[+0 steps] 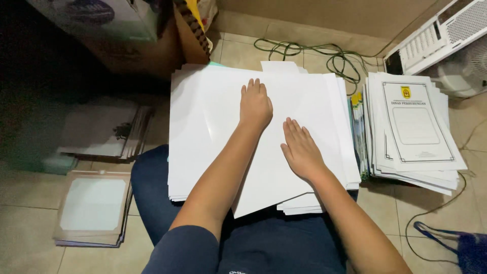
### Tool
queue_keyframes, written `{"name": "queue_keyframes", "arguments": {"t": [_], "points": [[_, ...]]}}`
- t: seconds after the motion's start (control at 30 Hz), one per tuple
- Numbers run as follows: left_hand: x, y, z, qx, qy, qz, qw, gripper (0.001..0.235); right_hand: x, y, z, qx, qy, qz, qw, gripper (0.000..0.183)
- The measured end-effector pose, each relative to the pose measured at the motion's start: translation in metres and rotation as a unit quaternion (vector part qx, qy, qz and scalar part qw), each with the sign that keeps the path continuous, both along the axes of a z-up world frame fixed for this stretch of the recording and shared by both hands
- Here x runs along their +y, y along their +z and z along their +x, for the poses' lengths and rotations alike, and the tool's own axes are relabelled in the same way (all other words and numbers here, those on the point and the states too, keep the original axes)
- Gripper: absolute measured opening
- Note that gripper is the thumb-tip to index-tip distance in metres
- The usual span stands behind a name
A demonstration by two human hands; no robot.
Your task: Sorting and organizing stacks of printed documents.
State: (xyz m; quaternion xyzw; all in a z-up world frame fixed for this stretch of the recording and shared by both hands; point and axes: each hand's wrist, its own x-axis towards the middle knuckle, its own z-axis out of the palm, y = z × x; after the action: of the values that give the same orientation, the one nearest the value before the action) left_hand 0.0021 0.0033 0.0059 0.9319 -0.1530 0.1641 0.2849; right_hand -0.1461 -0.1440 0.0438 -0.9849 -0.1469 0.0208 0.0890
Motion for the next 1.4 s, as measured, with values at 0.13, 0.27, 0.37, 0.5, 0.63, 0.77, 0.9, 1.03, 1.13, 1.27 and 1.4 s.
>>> {"name": "queue_keyframes", "arguments": {"t": [0.13, 0.27, 0.37, 0.5, 0.63, 0.77, 0.9, 1.03, 1.13, 1.27, 1.4], "points": [[-0.001, -0.012, 0.003, -0.011, 0.019, 0.022, 1.000, 0.041, -0.008, -0.005, -0.009, 0.017, 0.000, 0.009, 1.000, 0.066], [0.002, -0.006, 0.000, -0.005, 0.009, 0.039, 0.999, 0.045, 0.000, -0.012, 0.045, 0.003, 0.022, 0.010, 1.000, 0.066], [0.003, 0.005, -0.001, 0.028, 0.001, 0.052, 0.998, 0.048, 0.009, -0.017, 0.096, -0.008, -0.011, 0.014, 1.000, 0.066], [0.001, 0.017, 0.006, 0.070, -0.070, 0.114, 0.989, 0.058, 0.010, -0.028, 0.123, -0.042, -0.070, 0.016, 0.997, 0.063], [-0.001, 0.025, 0.011, 0.082, -0.084, 0.167, 0.979, 0.061, 0.000, -0.015, 0.049, -0.036, -0.052, 0.007, 0.998, 0.063], [-0.006, 0.011, 0.004, 0.105, -0.074, 0.163, 0.978, 0.062, -0.017, -0.007, -0.049, 0.018, -0.072, -0.021, 0.997, 0.068], [-0.011, -0.007, -0.007, 0.083, 0.046, 0.163, 0.982, 0.058, -0.035, -0.017, -0.104, 0.025, -0.076, -0.051, 0.996, 0.069], [-0.009, -0.003, -0.016, 0.104, 0.050, 0.174, 0.978, 0.063, -0.036, -0.013, -0.071, 0.034, -0.040, -0.018, 0.998, 0.071], [-0.003, 0.005, -0.013, 0.084, 0.041, 0.157, 0.983, 0.063, -0.026, -0.010, 0.000, 0.043, -0.018, -0.003, 0.999, 0.071], [0.001, 0.010, -0.017, 0.127, 0.016, 0.142, 0.982, 0.066, -0.005, -0.018, 0.104, 0.003, -0.017, -0.006, 1.000, 0.065], [-0.006, -0.021, -0.006, 0.082, 0.033, 0.121, 0.989, 0.055, 0.007, -0.026, 0.171, -0.024, -0.003, -0.012, 1.000, 0.065]]}}
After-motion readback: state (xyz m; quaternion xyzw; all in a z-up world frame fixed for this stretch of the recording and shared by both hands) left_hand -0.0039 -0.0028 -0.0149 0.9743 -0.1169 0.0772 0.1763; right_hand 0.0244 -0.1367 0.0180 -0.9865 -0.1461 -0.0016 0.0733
